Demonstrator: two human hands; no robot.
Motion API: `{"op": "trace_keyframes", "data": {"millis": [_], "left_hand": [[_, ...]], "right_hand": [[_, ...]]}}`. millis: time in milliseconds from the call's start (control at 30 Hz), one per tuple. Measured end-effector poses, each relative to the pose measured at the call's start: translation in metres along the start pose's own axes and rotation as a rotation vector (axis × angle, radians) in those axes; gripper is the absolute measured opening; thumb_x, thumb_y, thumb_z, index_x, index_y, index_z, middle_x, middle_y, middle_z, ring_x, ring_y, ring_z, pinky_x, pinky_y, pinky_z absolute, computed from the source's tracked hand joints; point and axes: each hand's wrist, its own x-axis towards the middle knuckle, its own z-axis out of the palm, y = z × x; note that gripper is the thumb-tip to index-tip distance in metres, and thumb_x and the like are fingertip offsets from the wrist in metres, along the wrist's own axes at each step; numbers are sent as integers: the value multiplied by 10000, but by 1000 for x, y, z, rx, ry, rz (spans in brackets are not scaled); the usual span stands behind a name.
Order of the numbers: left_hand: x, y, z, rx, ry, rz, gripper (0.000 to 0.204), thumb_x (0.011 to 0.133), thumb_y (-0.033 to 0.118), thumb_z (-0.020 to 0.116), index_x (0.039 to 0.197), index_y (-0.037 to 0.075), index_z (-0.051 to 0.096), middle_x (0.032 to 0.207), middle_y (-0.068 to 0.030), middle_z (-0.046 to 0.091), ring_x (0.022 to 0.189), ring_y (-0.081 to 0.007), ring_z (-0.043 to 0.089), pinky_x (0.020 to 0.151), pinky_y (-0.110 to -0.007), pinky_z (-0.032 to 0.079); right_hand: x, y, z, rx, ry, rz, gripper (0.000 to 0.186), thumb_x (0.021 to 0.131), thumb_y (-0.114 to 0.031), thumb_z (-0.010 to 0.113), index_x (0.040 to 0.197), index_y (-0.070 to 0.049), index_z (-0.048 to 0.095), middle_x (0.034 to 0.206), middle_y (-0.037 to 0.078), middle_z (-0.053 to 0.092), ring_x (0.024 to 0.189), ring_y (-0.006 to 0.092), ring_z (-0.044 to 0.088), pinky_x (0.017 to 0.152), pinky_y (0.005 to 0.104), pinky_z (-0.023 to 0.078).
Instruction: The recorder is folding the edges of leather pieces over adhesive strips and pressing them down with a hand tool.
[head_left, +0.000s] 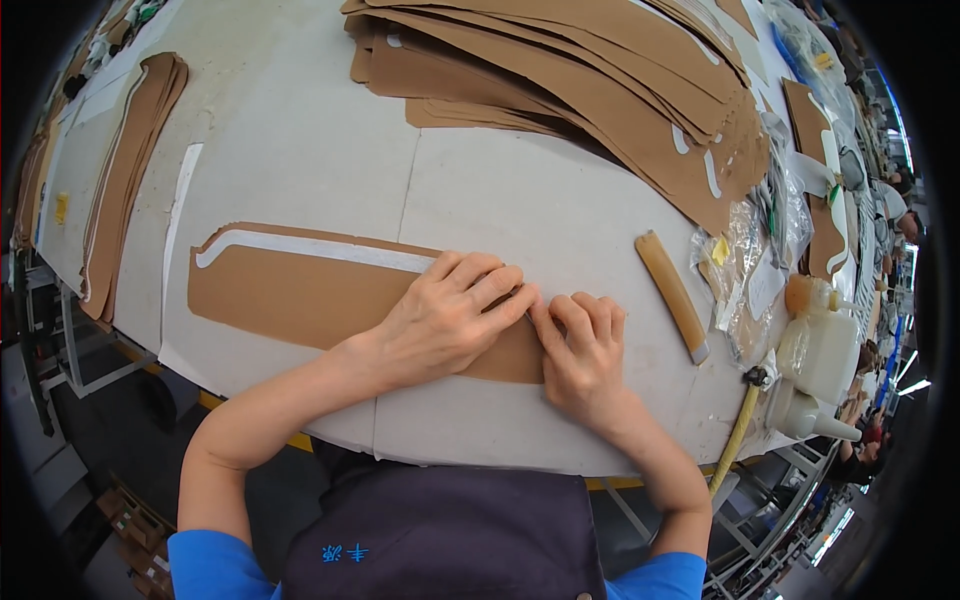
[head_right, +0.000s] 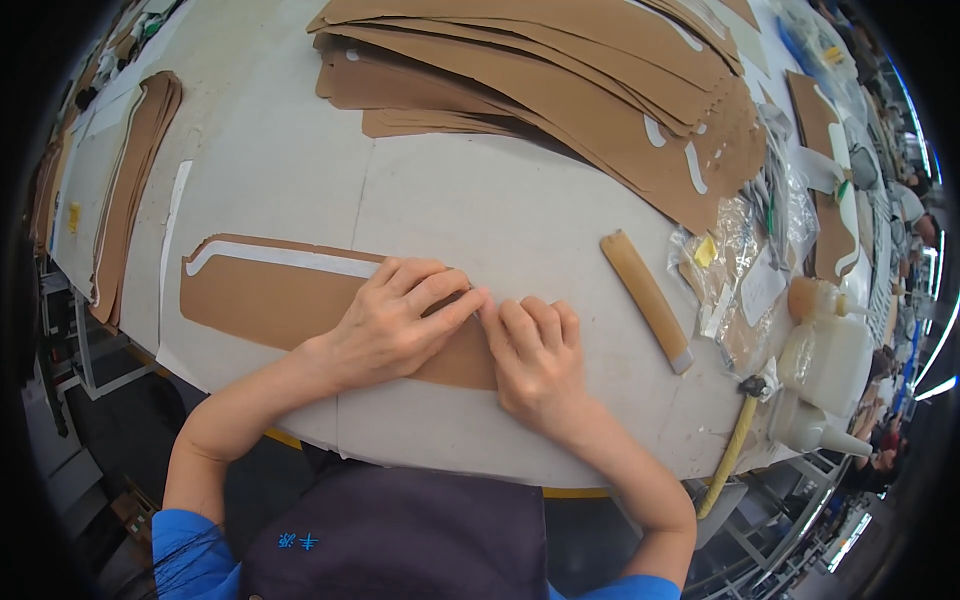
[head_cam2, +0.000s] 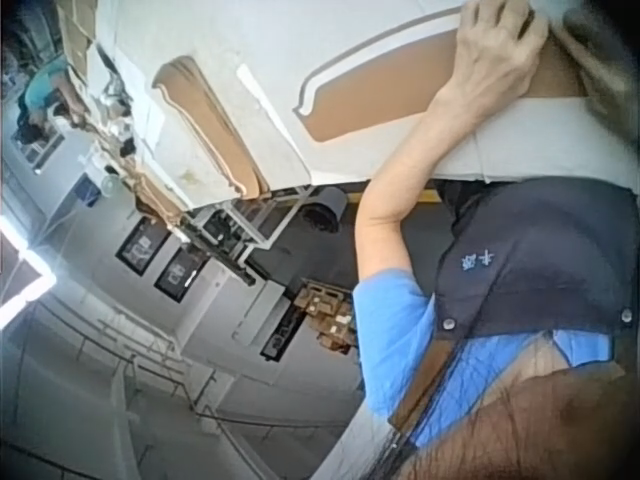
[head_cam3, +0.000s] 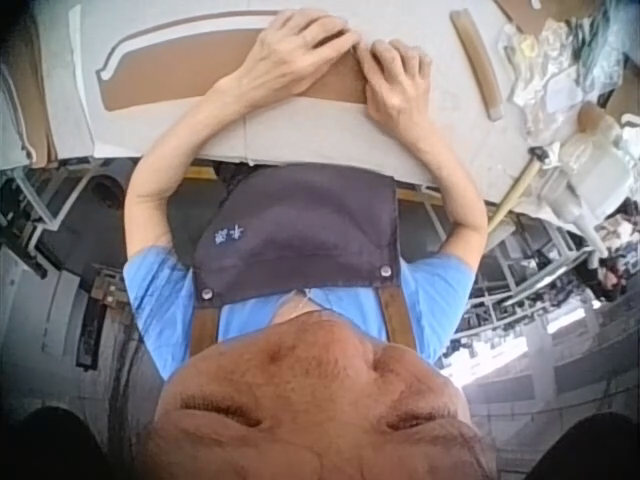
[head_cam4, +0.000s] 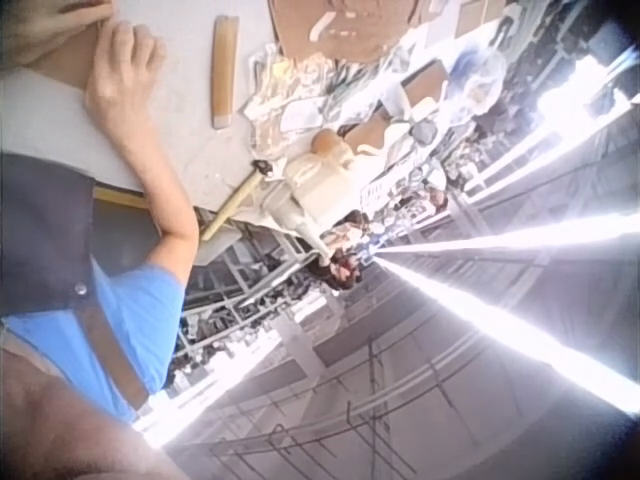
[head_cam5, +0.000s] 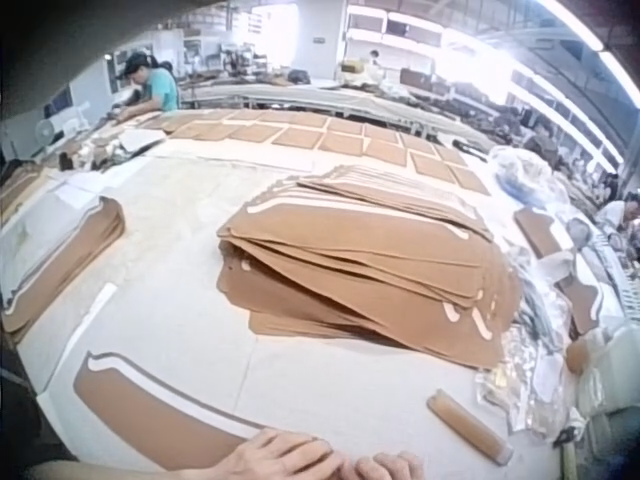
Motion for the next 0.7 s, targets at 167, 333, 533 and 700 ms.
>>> {"op": "trace_keyframes", "data": {"millis": [167, 333, 533, 700], "left_hand": [[-2, -4, -3, 15, 3, 42, 406, 762, 84, 778, 1164, 47, 737, 1200, -71, 667, 1132, -249, 628, 916, -404, 514], [-13, -2, -13, -34, 32, 69, 377, 735, 39, 773, 1112, 36, 749, 1189, -95, 685, 1113, -273, 654, 898, -420, 548], [-48, -14, -66, -16, 136, -93, 348, 721, -50, 768, 1063, 15, 752, 1203, -120, 700, 1106, -312, 672, 895, -434, 552], [-92, -32, -122, 74, 246, -545, 286, 867, -39, 712, 1144, 25, 745, 1254, -137, 685, 1151, -331, 648, 958, -420, 533]], "right_hand": [[-10, -1, -4, -131, 40, -75, 559, 694, 28, 658, 1251, 40, 715, 1146, 127, 629, 1030, 302, 607, 871, 443, 433], [-7, 2, -16, 71, 15, 106, 503, 684, 50, 675, 1184, 12, 722, 1104, 127, 634, 1012, 306, 620, 852, 449, 456], [-8, 10, -30, -25, 45, 12, 475, 692, 80, 671, 1159, 10, 728, 1041, 131, 627, 957, 313, 615, 795, 466, 464], [-39, 1, -110, -144, -65, 298, 313, 693, 81, 678, 989, -14, 711, 946, 132, 596, 931, 349, 589, 824, 470, 440]]}}
